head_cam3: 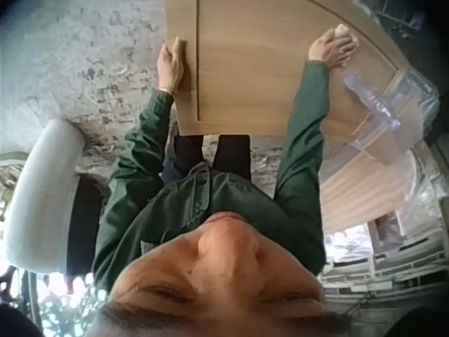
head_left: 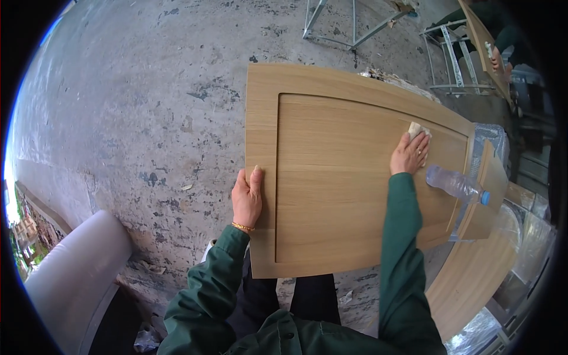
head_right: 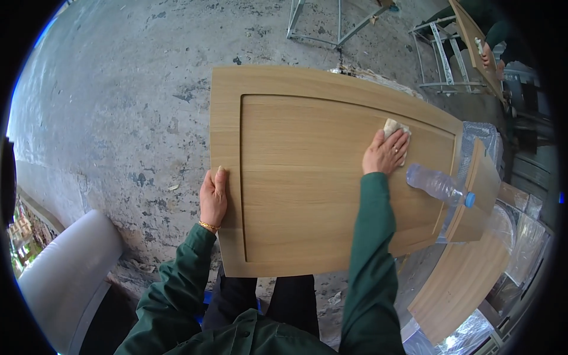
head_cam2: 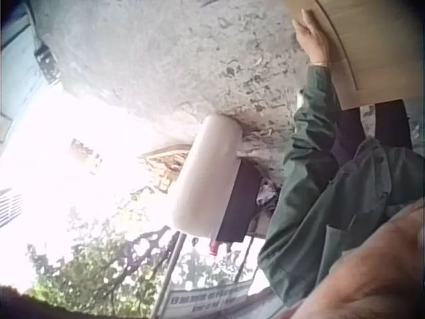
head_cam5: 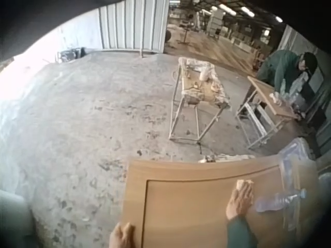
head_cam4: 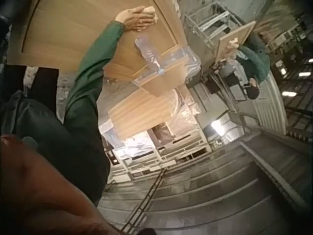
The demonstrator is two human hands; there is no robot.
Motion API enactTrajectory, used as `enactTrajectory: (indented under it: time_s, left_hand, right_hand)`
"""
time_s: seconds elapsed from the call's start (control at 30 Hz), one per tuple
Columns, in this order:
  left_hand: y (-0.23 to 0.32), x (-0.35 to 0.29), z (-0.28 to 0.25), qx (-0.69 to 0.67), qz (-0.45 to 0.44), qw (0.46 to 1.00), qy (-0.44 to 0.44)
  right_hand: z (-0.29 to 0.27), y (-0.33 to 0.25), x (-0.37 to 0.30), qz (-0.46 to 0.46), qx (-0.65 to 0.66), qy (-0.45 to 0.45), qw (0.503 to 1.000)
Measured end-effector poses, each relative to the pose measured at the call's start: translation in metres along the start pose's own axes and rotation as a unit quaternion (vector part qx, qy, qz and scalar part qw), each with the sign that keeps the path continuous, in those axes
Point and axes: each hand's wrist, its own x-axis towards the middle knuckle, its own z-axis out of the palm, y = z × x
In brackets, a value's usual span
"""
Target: The recorder cleans wooden furniture panels using a cloth and liquid, inspects the edges, and moves panels within a workshop environment.
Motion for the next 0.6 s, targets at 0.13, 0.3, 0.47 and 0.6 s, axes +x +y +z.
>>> enactTrajectory:
  time_s: [0.13,0.3,0.47,0.6]
  left_hand:
    - [0.000,-0.001,-0.003,0.019,-0.001,1.000,0.012]
    - [-0.006,-0.003,-0.005,0.028,0.009,0.999,0.017]
    - [-0.006,-0.003,-0.004,0.031,-0.005,0.999,0.014]
    - [-0.005,-0.004,-0.007,0.028,-0.011,0.999,0.016]
  right_hand:
    - [-0.020,-0.092,-0.068,-0.126,0.067,-0.025,0.989]
    - [-0.046,-0.178,-0.129,-0.342,0.168,-0.098,0.919]
    - [-0.037,-0.133,-0.063,-0.360,0.135,-0.056,0.921]
    - [-0.011,-0.047,-0.016,-0.216,0.112,0.017,0.970]
